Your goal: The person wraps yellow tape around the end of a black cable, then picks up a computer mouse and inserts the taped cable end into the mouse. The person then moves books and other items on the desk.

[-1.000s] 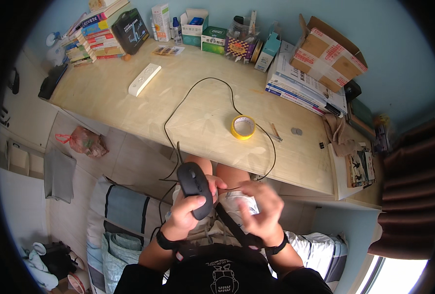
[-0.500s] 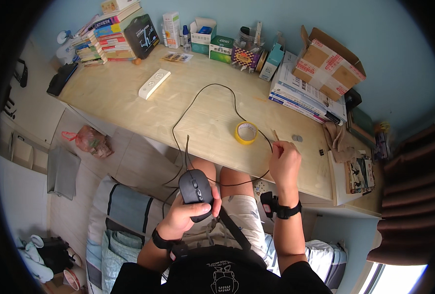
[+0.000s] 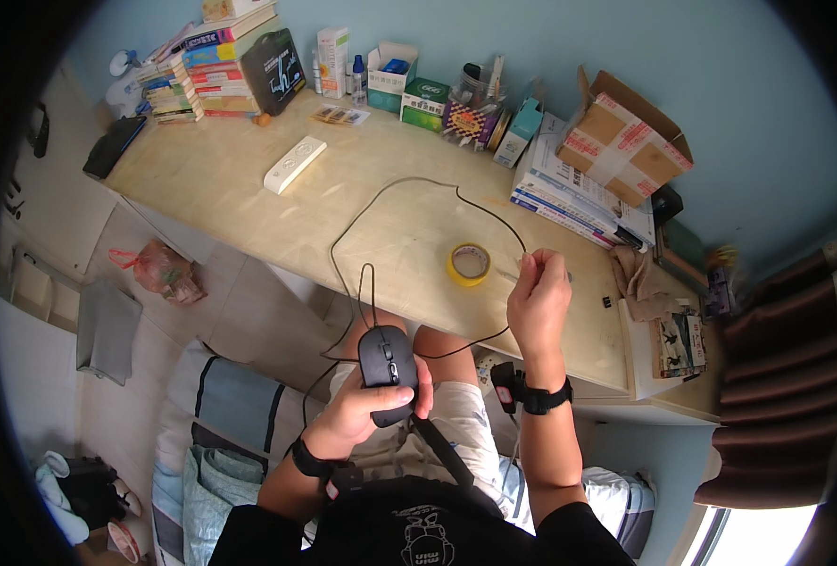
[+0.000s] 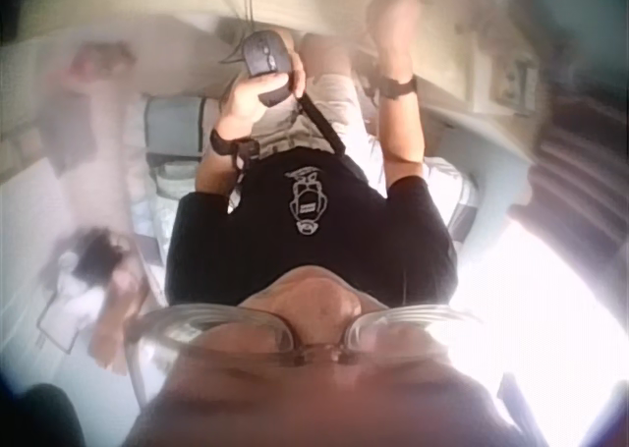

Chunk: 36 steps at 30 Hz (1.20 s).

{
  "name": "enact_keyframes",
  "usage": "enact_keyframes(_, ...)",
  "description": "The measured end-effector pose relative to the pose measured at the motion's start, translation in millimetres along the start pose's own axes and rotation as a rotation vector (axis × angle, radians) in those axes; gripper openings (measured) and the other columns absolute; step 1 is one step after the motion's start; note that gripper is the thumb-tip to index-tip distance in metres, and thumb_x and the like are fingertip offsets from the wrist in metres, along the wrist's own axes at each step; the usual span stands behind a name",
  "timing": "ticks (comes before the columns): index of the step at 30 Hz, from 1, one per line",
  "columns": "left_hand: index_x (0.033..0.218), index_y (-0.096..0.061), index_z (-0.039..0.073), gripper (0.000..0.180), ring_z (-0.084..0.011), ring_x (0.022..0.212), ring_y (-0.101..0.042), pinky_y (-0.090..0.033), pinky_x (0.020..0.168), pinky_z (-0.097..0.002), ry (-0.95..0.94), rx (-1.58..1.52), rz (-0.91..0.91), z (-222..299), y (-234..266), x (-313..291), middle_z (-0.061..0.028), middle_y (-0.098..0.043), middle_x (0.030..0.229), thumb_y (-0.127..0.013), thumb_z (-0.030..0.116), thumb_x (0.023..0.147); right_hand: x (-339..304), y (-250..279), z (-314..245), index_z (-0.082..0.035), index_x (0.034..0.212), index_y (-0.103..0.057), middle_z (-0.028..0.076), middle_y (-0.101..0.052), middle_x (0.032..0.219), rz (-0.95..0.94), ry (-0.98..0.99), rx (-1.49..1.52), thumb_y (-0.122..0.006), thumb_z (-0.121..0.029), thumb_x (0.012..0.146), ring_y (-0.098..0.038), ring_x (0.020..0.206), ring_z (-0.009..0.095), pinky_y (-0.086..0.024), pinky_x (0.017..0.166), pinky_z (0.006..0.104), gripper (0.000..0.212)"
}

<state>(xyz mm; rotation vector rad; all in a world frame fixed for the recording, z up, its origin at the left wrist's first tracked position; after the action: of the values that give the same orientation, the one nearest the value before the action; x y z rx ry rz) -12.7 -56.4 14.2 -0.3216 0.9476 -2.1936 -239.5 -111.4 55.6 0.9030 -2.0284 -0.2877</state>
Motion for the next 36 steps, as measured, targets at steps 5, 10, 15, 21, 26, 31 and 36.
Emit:
enact_keyframes(5, 0.115, -0.049, 0.004, 0.044, -0.0336, 0.107, -0.058, -0.045, 0.089, -0.0450, -0.124, -0.223, -0.037, 6.1, -8.6, 11.0, -0.0123, -0.059, 0.098, -0.064, 0.013, 0.074, -34.3, 22.9, -71.3, 0.000, 0.091, -0.051, 0.011, -0.060, 0.082, -0.299, 0.147, 0.371, -0.056, 0.007, 0.089, -0.056, 0.062, 0.022, -0.044, 0.053, 0.0326, 0.009)
enact_keyframes(10, 0.086, -0.057, 0.011, 0.030, -0.0392, 0.134, -0.040, -0.039, 0.103, -0.0442, -0.301, -0.235, -0.073, 23.4, -4.4, 13.0, -0.0211, -0.039, 0.149, -0.069, 0.024, 0.062, -73.2, 12.7, -95.1, -0.003, 0.095, -0.051, 0.012, -0.059, 0.081, -0.468, 0.121, 0.412, -0.061, 0.000, 0.089, -0.062, 0.065, 0.029, -0.049, 0.056, 0.0351, 0.011)
enact_keyframes(15, 0.088, -0.054, 0.012, 0.034, -0.0320, 0.119, -0.046, -0.037, 0.103, -0.0466, -0.425, -0.146, 0.005, 27.6, -1.7, 12.9, -0.0137, -0.052, 0.121, -0.071, 0.029, 0.064, -87.5, 12.6, -94.0, -0.003, 0.095, -0.054, 0.015, -0.060, 0.083, -0.579, 0.050, 0.439, -0.063, -0.001, 0.086, -0.059, 0.071, 0.037, -0.048, 0.065, 0.0414, 0.013)
enact_keyframes(21, 0.088, -0.052, 0.003, 0.031, -0.0222, 0.081, -0.052, -0.045, 0.078, -0.0334, -0.304, 0.206, -0.042, 66.9, -4.8, 13.3, -0.0099, -0.052, 0.084, -0.066, 0.023, 0.068, -90.5, 4.4, -104.7, -0.002, 0.091, -0.056, 0.013, -0.061, 0.080, -0.718, 0.121, 0.628, -0.065, -0.011, 0.087, -0.062, 0.067, 0.033, -0.049, 0.057, 0.0403, 0.013)
enact_keyframes(26, 0.090, -0.060, 0.001, 0.024, -0.0244, 0.088, -0.062, -0.048, 0.076, -0.0362, 0.131, 1.277, 0.360, 152.4, 28.5, 35.7, -0.0133, -0.064, 0.089, -0.062, 0.017, 0.072, -87.2, 19.5, -74.5, -0.003, 0.090, -0.063, 0.007, -0.064, 0.075, -0.710, 0.058, 0.558, -0.069, -0.007, 0.086, -0.061, 0.060, 0.019, -0.048, 0.054, 0.0299, 0.009)
enact_keyframes(31, 0.097, -0.060, -0.002, 0.031, -0.0414, 0.096, -0.060, -0.049, 0.080, -0.0457, 0.177, 2.103, 0.429, 189.8, 57.7, 100.4, -0.0248, -0.064, 0.091, -0.058, 0.011, 0.069, -89.1, 33.9, -39.3, -0.004, 0.088, -0.065, 0.009, -0.064, 0.075, -0.678, -0.035, 0.466, -0.070, -0.006, 0.085, -0.061, 0.058, 0.020, -0.048, 0.053, 0.0304, 0.007)
enact_keyframes(36, 0.099, -0.061, 0.000, 0.032, -0.0384, 0.097, -0.062, -0.050, 0.082, -0.0465, 0.267, 2.394, 0.420, 174.2, 91.7, 148.1, -0.0211, -0.066, 0.094, -0.061, 0.011, 0.069, -91.9, 50.0, -6.9, -0.003, 0.086, -0.066, 0.009, -0.063, 0.072, -0.618, -0.147, 0.392, -0.071, -0.006, 0.084, -0.060, 0.058, 0.019, -0.047, 0.054, 0.0298, 0.007)
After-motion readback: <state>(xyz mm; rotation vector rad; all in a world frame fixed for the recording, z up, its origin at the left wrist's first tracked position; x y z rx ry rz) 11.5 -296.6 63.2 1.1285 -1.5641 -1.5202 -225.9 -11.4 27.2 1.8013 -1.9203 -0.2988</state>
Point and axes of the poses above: each hand's wrist, its own x-axis towards the middle knuckle, its own y-axis out of the back of the hand, z = x × y, the point moved 5 cm from there along x, towards the middle knuckle
